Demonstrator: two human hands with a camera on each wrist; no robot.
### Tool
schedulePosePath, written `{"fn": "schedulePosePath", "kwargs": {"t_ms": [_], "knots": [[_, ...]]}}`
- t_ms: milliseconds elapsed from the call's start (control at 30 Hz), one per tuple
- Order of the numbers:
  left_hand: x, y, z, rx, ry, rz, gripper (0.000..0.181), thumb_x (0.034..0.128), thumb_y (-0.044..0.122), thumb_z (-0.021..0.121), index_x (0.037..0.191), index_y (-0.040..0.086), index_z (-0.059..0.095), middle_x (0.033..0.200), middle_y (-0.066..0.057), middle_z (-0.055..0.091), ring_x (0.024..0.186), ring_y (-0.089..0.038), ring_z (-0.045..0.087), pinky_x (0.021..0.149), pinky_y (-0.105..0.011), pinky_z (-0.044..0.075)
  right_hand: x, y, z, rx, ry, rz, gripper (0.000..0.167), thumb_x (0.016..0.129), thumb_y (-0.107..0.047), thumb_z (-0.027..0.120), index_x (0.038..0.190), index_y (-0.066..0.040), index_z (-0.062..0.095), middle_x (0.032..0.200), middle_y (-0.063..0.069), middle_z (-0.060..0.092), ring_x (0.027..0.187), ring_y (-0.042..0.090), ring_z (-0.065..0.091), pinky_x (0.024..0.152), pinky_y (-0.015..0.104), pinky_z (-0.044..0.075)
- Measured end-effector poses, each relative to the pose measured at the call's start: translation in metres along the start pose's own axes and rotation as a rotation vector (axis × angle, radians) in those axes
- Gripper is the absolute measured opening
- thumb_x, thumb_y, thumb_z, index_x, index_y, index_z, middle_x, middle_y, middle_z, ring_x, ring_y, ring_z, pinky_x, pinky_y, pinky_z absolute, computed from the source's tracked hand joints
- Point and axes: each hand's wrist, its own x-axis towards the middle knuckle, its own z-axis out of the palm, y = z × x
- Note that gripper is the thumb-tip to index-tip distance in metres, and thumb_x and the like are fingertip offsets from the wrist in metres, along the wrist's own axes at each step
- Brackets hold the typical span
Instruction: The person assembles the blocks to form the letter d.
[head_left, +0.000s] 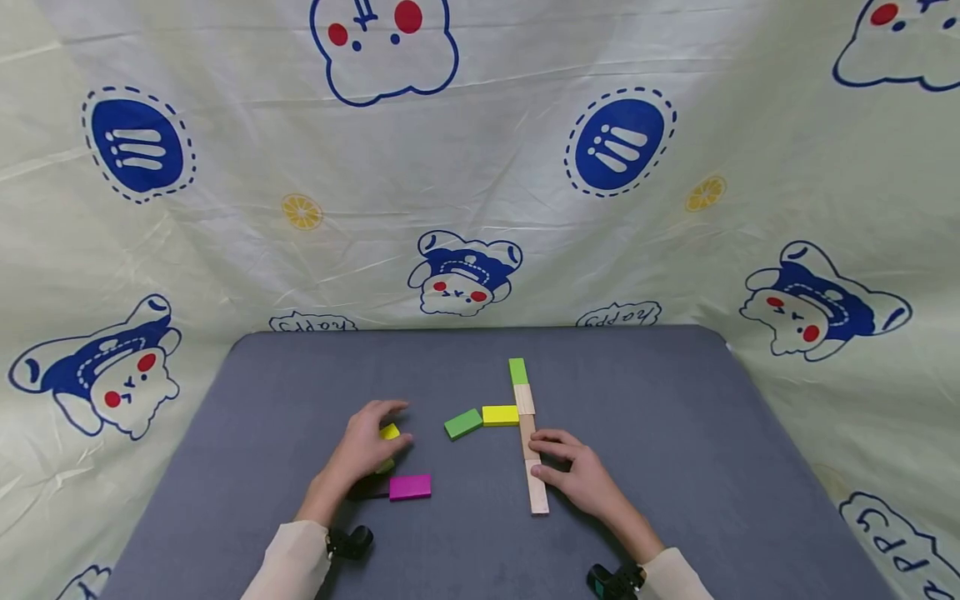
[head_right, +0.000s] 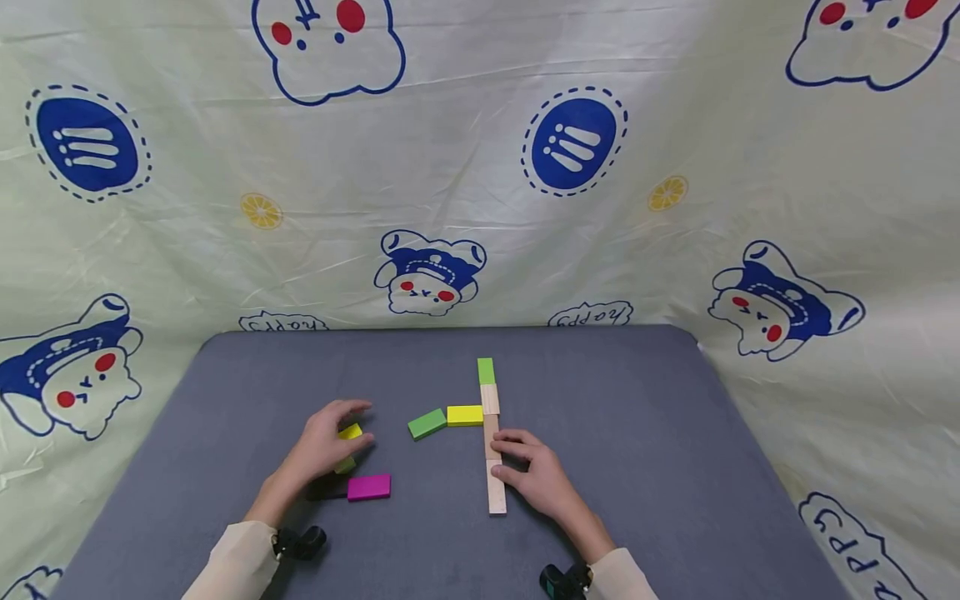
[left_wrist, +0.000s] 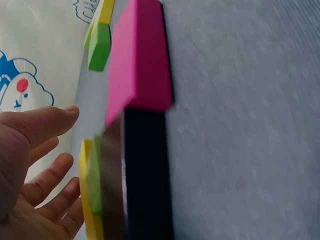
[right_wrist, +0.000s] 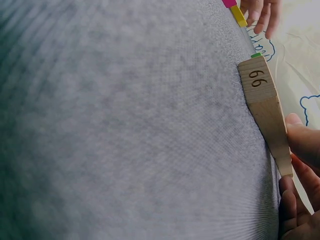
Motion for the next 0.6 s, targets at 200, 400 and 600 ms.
{"fn": "schedulePosePath", "kwargs": {"t_ms": [200,400,600], "knots": [[-0.004,-0.012,-0.006,0.037,0.009,-0.023,0.044,0.0858,0.010,0.082,0.128,0.004,0.069,0.118,-0.015,0.069,0.109,-0.033,0.066,0.097,-0.052,0.052,-0.001,-0.001,0.000,0.007,-0.002,0.010,0.036,0.088,-0.018,0.081,0.124,-0.014,0.076,0.134,-0.003,0.065,0.128,0.023,0.058,0.100,0.039,0.049],[-0.004,-0.019,-0.016,0.066,0.009,-0.040,0.040,0.0863,0.010,0.081,0.124,0.004,0.071,0.106,-0.010,0.070,0.100,-0.028,0.065,0.089,-0.049,0.052,0.000,0.000,-0.001,0.014,-0.002,0.002,0.036,0.088,-0.018,0.082,0.124,-0.015,0.076,0.134,-0.003,0.065,0.128,0.023,0.058,0.099,0.039,0.049],[-0.004,-0.027,-0.024,0.069,0.041,-0.020,0.039,0.0864,0.007,0.081,0.124,0.000,0.070,0.103,-0.011,0.071,0.098,-0.029,0.065,0.090,-0.050,0.052,0.000,0.000,-0.001,0.017,0.000,0.000,0.036,0.088,-0.018,0.082,0.123,-0.014,0.076,0.134,-0.003,0.065,0.128,0.023,0.059,0.099,0.038,0.049]]}}
